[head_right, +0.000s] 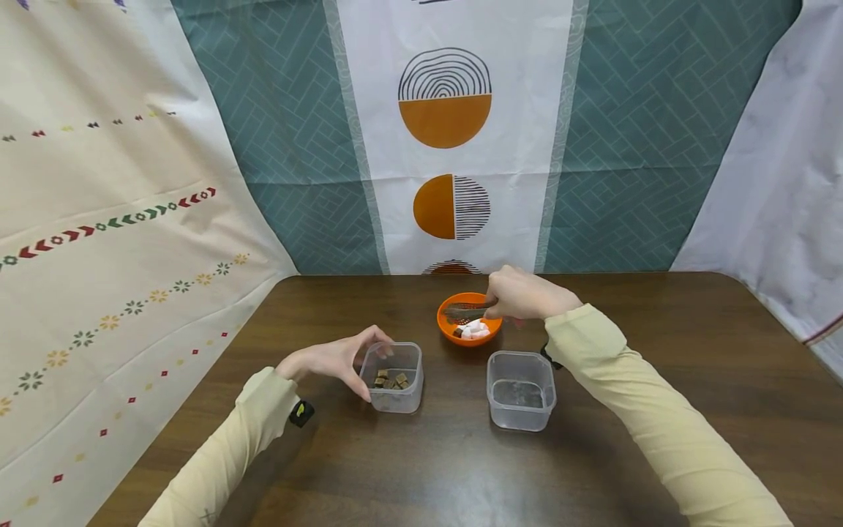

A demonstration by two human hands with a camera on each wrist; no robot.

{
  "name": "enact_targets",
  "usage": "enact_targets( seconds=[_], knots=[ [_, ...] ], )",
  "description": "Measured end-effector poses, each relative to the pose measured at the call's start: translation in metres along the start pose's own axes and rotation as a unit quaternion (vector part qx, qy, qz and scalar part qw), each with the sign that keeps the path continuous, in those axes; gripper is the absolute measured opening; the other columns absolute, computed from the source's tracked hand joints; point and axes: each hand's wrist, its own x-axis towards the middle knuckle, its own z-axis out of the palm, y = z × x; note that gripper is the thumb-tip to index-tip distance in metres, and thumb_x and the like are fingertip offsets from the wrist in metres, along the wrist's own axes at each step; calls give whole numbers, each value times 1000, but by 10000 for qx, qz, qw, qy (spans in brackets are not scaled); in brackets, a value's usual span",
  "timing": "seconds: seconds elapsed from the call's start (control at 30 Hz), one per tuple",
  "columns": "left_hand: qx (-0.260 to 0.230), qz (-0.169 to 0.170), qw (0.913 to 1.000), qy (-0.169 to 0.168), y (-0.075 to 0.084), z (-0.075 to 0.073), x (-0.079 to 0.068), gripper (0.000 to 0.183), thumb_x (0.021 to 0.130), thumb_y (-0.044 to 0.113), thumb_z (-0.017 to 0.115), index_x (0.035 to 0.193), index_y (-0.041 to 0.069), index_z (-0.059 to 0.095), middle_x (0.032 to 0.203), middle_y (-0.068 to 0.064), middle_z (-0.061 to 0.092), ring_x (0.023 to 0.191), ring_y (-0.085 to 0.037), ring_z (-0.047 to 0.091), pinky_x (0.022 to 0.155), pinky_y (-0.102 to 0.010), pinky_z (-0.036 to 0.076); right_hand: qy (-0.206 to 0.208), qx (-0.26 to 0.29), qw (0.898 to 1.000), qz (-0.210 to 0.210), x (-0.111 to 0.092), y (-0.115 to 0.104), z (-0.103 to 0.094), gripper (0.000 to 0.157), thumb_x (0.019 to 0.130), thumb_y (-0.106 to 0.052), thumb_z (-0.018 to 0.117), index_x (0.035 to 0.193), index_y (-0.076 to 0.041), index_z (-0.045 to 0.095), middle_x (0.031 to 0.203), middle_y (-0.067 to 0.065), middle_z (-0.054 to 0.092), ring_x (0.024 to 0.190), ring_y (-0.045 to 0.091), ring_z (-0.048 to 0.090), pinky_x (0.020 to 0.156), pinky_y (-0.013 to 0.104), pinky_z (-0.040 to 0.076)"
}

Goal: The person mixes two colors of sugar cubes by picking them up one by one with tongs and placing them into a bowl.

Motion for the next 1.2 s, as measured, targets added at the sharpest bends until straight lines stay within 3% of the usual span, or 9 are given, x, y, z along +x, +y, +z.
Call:
enact_targets(
  seconds=[0.33, 0.67, 0.97, 1.07, 1.1, 1.2],
  knots=[
    [33, -6, 10000, -26, 1, 0, 2, 78, 67, 15, 81, 126, 9, 31, 120, -9, 39, 109, -19, 39, 89, -36, 36, -45, 94, 9998, 186, 6, 13, 7, 7, 84, -8, 64, 87, -4, 69, 54, -4, 54, 36, 15, 47, 43, 28, 44],
    [56, -75, 10000, -8, 3, -1, 2, 78, 67, 16, 82, 125, 10, 31, 120, -8, 39, 109, -18, 40, 89, -36, 36, -39, 130, 9997, 210, 3, 11, 3, 8, 85, -10, 63, 89, -5, 69, 54, -4, 55, 36, 16, 49, 46, 28, 45],
    [-46, -4, 10000, -49, 2, -1, 0, 78, 67, 14, 81, 126, 8, 31, 121, -10, 38, 112, -22, 39, 90, -38, 35, 225, -91, 9996, -149, -3, -14, -2, 19, 84, -16, 65, 95, -1, 69, 59, -3, 57, 32, 11, 43, 55, 26, 46],
    [-80, -13, 10000, -37, 1, -1, -1, 78, 68, 13, 81, 126, 8, 31, 121, -11, 38, 113, -22, 39, 90, -39, 35, 238, -107, 9993, -257, -4, -28, -2, 14, 84, -17, 66, 90, -4, 70, 56, -6, 53, 32, 9, 42, 55, 25, 45],
    [-90, -18, 10000, -32, 1, -1, -1, 78, 68, 13, 81, 126, 8, 31, 121, -11, 38, 113, -21, 38, 90, -40, 34, 211, -110, 9993, -284, -5, -33, -2, 10, 84, -16, 65, 82, -7, 69, 52, -7, 49, 32, 8, 43, 54, 25, 45],
    [-121, -23, 9999, -15, 0, 0, -1, 77, 68, 13, 81, 127, 8, 31, 122, -11, 38, 113, -21, 38, 90, -41, 34, 140, -104, 9993, -324, -6, -44, -1, 19, 85, -18, 65, 66, -15, 61, 47, -8, 40, 34, 8, 44, 52, 25, 43]
  ],
)
